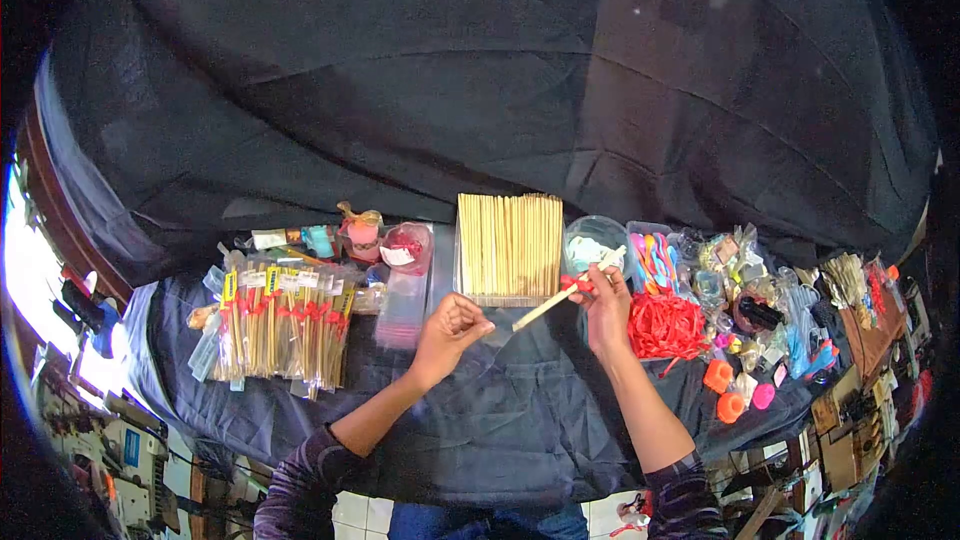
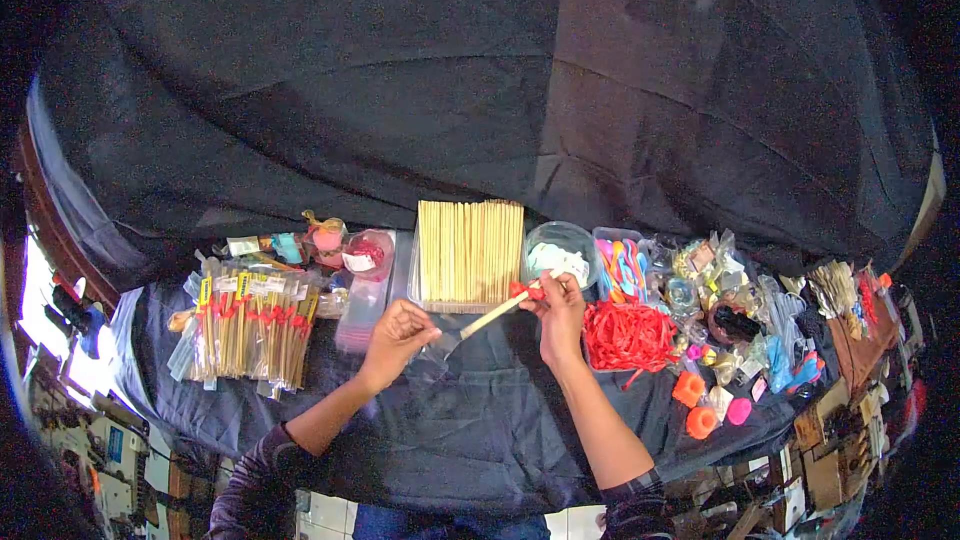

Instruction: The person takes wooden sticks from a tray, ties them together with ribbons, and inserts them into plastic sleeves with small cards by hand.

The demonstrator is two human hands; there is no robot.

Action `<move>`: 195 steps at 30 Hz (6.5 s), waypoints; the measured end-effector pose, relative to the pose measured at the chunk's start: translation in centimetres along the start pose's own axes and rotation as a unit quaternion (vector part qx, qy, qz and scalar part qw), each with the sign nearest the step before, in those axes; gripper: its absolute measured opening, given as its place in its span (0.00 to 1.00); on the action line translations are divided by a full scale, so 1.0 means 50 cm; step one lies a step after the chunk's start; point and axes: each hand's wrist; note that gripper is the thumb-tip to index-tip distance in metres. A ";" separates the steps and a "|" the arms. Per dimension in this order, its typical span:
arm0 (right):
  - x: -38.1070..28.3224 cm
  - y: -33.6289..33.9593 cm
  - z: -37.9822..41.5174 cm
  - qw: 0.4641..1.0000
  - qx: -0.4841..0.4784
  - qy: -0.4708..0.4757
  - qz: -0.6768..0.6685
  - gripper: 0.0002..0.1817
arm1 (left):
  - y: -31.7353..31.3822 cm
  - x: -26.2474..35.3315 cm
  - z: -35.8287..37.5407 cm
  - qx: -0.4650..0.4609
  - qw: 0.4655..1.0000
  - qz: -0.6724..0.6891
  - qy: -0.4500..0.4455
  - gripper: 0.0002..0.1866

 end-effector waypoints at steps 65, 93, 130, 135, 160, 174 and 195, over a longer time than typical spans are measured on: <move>0.044 -0.030 0.050 0.962 -0.201 -0.130 0.128 0.14 | -0.008 -0.016 0.011 -0.105 0.993 -0.002 0.052 0.12; 0.028 -0.081 0.103 0.928 -0.287 -0.223 0.083 0.16 | -0.020 0.018 0.016 0.011 0.996 0.057 0.072 0.04; 0.002 0.102 -0.266 0.684 -0.253 0.148 0.668 0.13 | -0.005 0.006 0.004 0.064 0.991 0.056 0.099 0.04; 0.017 0.103 -0.283 0.643 -0.284 0.100 0.704 0.14 | 0.001 0.011 0.007 0.047 0.987 0.083 0.128 0.03; 0.013 0.121 -0.254 0.667 -0.158 0.106 0.721 0.15 | -0.005 0.006 0.010 0.033 0.988 0.066 0.132 0.03; 0.003 0.132 -0.242 0.759 -0.031 0.277 0.589 0.07 | -0.009 0.009 0.012 0.029 0.990 0.066 0.124 0.03; -0.106 0.097 -0.162 0.774 -0.073 0.249 0.578 0.04 | -0.005 0.003 0.012 0.028 0.990 0.055 0.130 0.04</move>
Point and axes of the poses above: each hand's wrist, its own z-axis away from the middle knuckle, its own y-axis out of the back of the hand, x = y × z, and after that the axes turned 2 degrees about -z, right-handed
